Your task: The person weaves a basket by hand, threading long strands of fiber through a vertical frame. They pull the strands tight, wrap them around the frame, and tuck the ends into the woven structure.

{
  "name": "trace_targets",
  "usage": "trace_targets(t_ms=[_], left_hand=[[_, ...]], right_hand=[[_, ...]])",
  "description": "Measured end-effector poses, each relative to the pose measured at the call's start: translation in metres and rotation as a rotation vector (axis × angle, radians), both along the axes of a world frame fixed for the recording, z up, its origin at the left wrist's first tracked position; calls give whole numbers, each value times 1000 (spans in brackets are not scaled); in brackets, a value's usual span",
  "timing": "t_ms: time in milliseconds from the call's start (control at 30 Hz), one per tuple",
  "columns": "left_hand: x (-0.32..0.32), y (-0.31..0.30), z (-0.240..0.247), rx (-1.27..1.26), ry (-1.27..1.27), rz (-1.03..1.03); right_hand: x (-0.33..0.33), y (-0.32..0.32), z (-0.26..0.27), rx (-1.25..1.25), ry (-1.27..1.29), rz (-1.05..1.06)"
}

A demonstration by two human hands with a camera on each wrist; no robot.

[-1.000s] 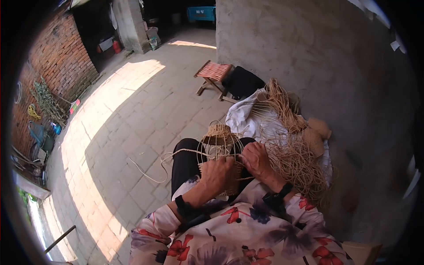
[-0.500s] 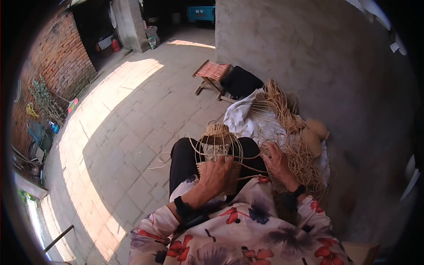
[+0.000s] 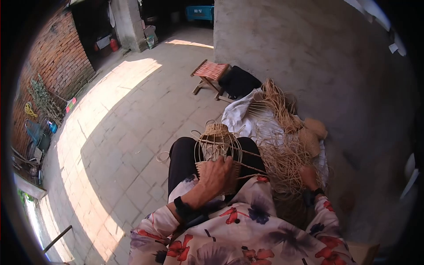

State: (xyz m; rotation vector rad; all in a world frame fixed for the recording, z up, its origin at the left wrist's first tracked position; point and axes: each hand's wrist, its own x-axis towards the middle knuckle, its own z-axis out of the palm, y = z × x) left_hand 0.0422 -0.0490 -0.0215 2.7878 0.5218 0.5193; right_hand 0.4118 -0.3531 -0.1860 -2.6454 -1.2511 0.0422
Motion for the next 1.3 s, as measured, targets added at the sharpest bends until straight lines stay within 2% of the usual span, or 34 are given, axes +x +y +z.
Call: trace_targets(t_ms=[33,100,167,233,267,333,400,467,500,533,567,667,700,767,833,867,933,1000,1100,1133,1167,1233,1300], left_hand=[[1,0,-1,1,-2,-8],[1,1,-2,-3,-24,7],[1,2,0,4,-15,-1],[0,2,-1,14,-7,-9],[0,2,-3,7,-4,3],[0,3,-4,0,-3,18],[-2,3,-4,-15,-34,7],[-4,2,-5,-17,-41,3],[-3,3,-4,-9,-49,-5],[-2,3,-4,-10,-58,2],[-2,3,-5,-15,-34,-6],[-1,1,-1,-27,3,-9],[1,1,0,-32,16,5],[1,3,-1,-30,5,0],[-1,2,-2,-33,12,0],[-1,2,-2,-32,4,6],[0,3,0,-23,-4,6],[0,3,1,-36,-4,21],[-1,2,0,-59,-42,10],[-3,2,-1,-64,-42,10],[-3,3,-1,-57,-2,9],[-2,5,2,-49,29,11],[-1,7,5,-4,-46,49]], right_hand=[[-10,12,16,-81,6,19],[-53,74,48,139,-96,57],[-96,143,76,449,16,222],[-150,191,114,578,326,332],[-171,205,125,617,305,425],[-189,210,145,349,398,488],[-173,190,135,352,422,463],[-127,145,98,318,528,393],[-99,113,78,180,388,246],[-67,75,50,202,289,284],[-44,42,36,86,344,197],[-28,24,26,-15,223,141],[-36,41,33,-65,157,168],[-56,98,44,253,74,247],[-107,164,94,456,248,224],[-128,188,110,520,291,297],[-169,214,137,538,451,387],[-181,216,143,332,451,493],[-162,181,131,376,593,526],[-139,159,108,341,957,466],[-116,134,97,252,1093,379],[-54,67,48,-45,308,419],[9,-11,-21,-491,19,95]])
